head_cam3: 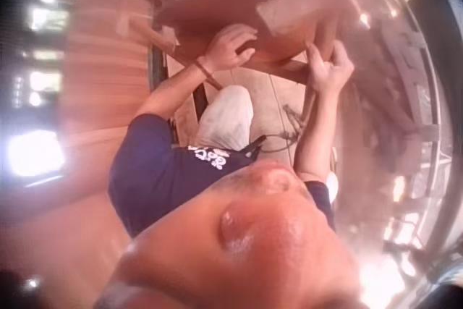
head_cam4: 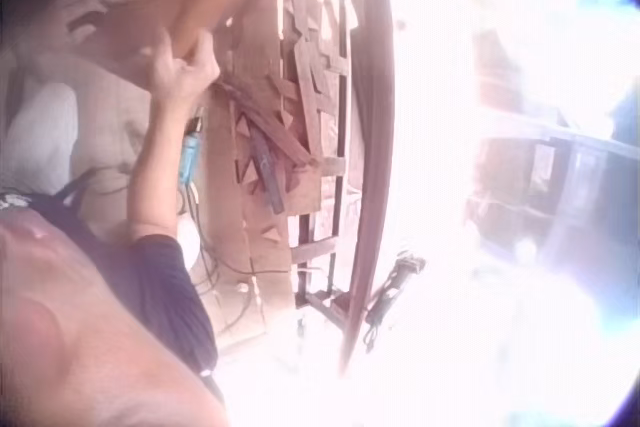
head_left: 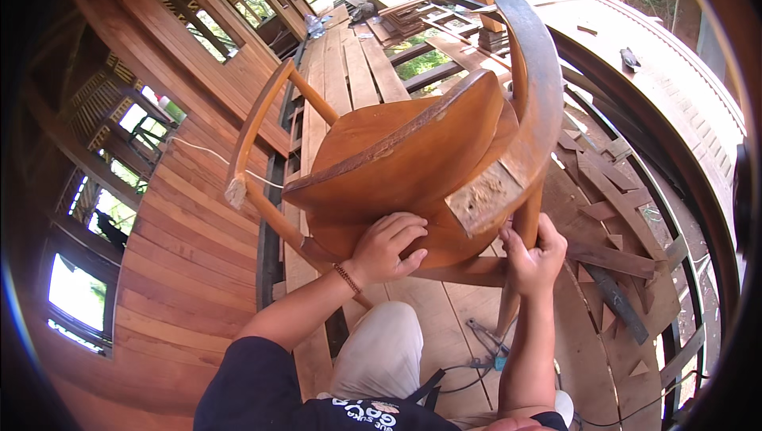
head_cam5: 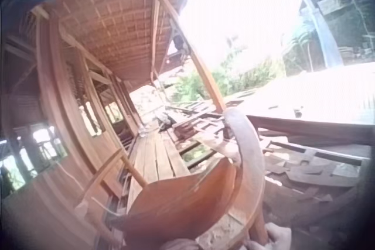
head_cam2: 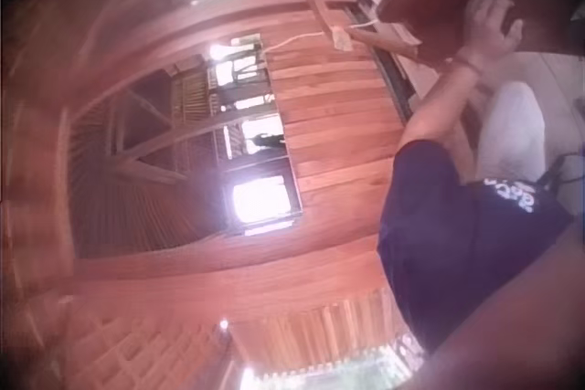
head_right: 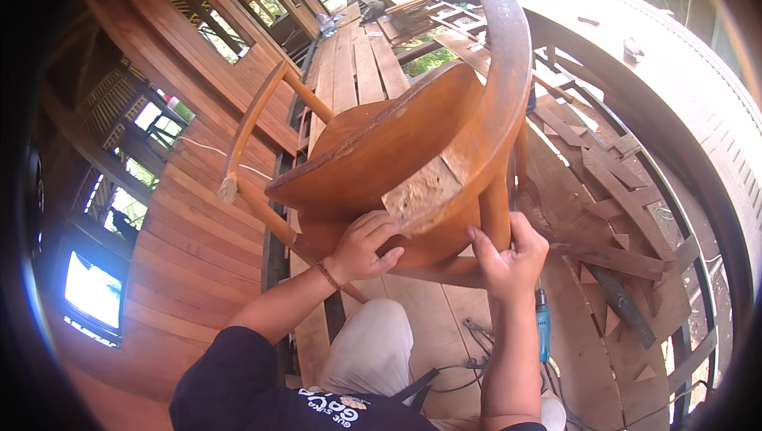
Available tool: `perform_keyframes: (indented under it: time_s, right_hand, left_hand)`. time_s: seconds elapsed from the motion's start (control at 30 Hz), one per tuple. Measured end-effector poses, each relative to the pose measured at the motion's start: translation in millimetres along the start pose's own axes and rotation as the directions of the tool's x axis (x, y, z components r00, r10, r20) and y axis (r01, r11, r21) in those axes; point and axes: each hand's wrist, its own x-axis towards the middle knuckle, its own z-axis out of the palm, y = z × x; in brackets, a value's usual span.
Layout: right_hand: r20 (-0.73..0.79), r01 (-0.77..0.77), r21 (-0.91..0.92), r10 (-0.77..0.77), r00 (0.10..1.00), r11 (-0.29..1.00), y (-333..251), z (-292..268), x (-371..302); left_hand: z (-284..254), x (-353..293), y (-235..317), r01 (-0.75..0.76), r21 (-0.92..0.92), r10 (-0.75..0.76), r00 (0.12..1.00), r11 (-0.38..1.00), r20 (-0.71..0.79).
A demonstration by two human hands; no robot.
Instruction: The person repairs a wooden chair by attaching a small wooden block to the underside of the seat using a power drill and an angle grinder. They position the block, drill screws into it, and then sand the area with the angle grinder. The person also moves a wooden plank and walks around the workspace.
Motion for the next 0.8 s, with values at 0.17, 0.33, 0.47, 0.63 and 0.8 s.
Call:
perform_keyframes:
  time_s: [0.17,0.33,0.47,0.63,0.8]
  right_hand:
    - [-0.041,0.092,-0.001,-0.092,0.995,0.996,0.3,1.4,-2.0]
    - [-0.075,0.084,0.011,-0.083,0.994,0.996,7.7,9.6,-0.9]
    - [-0.042,0.080,-0.039,-0.082,0.996,0.996,4.9,9.6,2.0]
    - [-0.205,0.423,-0.258,-0.477,0.855,0.869,-53.5,8.0,7.6]
    - [0.379,0.617,-0.566,-0.492,0.784,0.547,-147.4,-2.9,31.9]
  left_hand:
    - [6.2,-2.7,-1.8,0.031,-0.073,-0.034,0.999,0.997,-0.032]
    - [-0.3,4.1,-10.1,0.049,-0.040,-0.049,0.999,0.998,0.001]
    - [2.3,1.4,-12.0,0.047,-0.065,-0.048,0.998,0.997,-0.028]
    - [5.9,1.3,-12.1,0.043,-0.066,-0.046,0.998,0.997,-0.046]
    - [-0.3,5.1,-11.8,0.034,-0.056,-0.038,0.996,0.998,-0.078]
